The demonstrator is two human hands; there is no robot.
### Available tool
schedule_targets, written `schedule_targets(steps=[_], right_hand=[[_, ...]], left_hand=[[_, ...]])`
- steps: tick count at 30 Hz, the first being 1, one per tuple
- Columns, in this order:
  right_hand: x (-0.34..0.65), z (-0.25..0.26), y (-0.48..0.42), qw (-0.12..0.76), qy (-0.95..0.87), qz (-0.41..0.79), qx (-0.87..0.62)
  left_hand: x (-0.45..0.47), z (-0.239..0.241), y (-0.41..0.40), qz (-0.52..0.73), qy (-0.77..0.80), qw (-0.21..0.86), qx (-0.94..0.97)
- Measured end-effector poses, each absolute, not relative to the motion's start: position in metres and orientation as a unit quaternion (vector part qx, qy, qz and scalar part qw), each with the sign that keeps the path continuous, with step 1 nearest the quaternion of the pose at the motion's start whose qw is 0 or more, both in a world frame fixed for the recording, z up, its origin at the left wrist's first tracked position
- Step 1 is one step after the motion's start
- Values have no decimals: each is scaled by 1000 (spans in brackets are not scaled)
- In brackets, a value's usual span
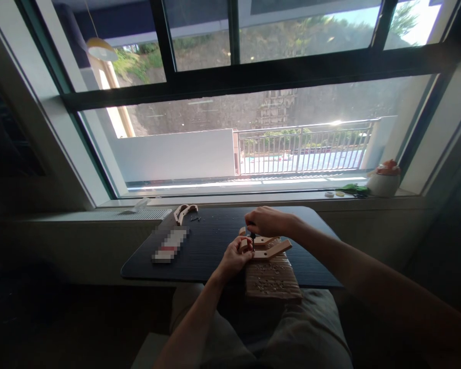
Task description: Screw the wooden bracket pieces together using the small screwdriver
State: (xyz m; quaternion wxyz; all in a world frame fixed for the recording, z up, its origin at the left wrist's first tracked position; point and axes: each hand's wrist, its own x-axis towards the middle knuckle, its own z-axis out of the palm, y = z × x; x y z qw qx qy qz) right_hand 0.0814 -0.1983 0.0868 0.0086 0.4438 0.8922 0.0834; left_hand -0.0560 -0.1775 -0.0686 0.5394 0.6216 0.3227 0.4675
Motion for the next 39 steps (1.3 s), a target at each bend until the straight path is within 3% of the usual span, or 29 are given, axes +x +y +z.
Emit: schedule_targets(steps=[39], right_hand=[[85, 89, -193, -4, 888, 79, 452]], left_hand=[[-57, -78, -173, 474, 295, 552, 619]])
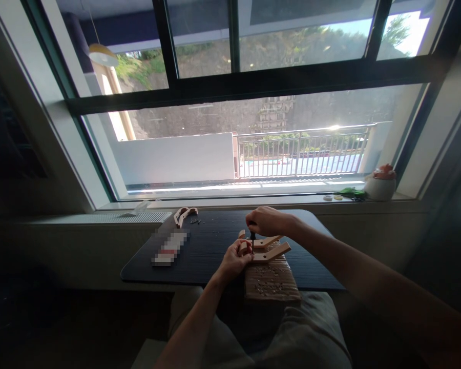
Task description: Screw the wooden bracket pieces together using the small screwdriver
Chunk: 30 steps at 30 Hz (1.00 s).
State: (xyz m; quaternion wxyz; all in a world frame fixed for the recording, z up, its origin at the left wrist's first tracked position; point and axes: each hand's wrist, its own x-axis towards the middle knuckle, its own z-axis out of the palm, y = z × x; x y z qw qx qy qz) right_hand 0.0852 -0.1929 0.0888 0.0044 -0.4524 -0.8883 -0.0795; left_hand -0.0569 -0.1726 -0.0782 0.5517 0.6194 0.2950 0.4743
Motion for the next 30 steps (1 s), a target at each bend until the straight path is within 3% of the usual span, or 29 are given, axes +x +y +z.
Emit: schedule_targets(steps=[30], right_hand=[[84, 97, -192, -14, -890, -30, -454]], left_hand=[[-58, -79, -173, 474, 321, 524, 631]])
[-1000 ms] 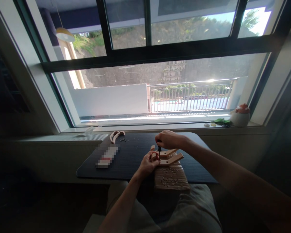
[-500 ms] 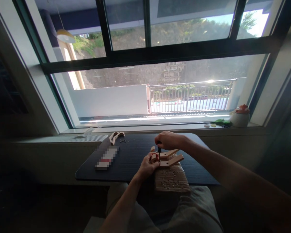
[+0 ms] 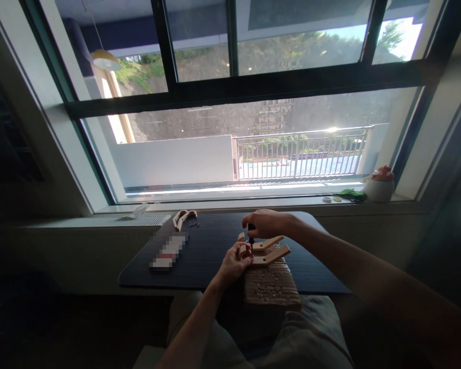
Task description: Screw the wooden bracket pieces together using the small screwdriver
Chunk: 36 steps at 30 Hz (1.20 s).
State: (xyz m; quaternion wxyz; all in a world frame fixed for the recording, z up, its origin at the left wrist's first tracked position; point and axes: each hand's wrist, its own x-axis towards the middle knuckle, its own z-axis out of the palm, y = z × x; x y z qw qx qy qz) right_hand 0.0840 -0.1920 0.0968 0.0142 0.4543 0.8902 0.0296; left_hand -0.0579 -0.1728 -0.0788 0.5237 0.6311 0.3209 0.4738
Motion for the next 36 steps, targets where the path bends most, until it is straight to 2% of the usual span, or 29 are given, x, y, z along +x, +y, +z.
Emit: schedule_targets(steps=[6, 36], right_hand=[[83, 96, -192, 16, 898, 5, 439], [82, 96, -189, 27, 880, 29, 473]], left_hand=[[-58, -74, -176, 469, 324, 530, 628], [-58, -79, -173, 473, 309, 536, 627]])
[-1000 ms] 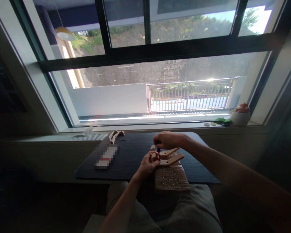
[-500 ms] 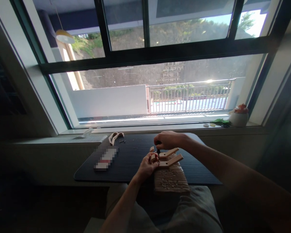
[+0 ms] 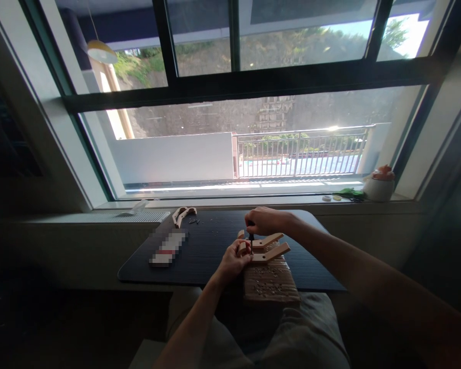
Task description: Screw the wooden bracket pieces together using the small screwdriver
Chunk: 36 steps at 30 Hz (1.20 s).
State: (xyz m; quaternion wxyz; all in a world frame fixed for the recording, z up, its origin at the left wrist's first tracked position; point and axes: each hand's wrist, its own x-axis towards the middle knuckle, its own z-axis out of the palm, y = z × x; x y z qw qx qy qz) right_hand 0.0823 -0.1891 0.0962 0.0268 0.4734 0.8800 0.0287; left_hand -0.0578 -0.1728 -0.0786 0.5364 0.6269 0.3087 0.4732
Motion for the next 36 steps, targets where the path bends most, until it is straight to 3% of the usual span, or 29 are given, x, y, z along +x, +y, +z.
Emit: schedule_targets(steps=[9, 20, 36], right_hand=[[83, 99, -188, 44, 892, 2, 450], [80, 93, -190, 41, 884, 32, 465], [80, 97, -200, 34, 894, 46, 444]], left_hand=[[-63, -85, -173, 456, 266, 569, 630], [-62, -102, -180, 508, 308, 430, 679], [-63, -106, -178, 509, 314, 412, 688]])
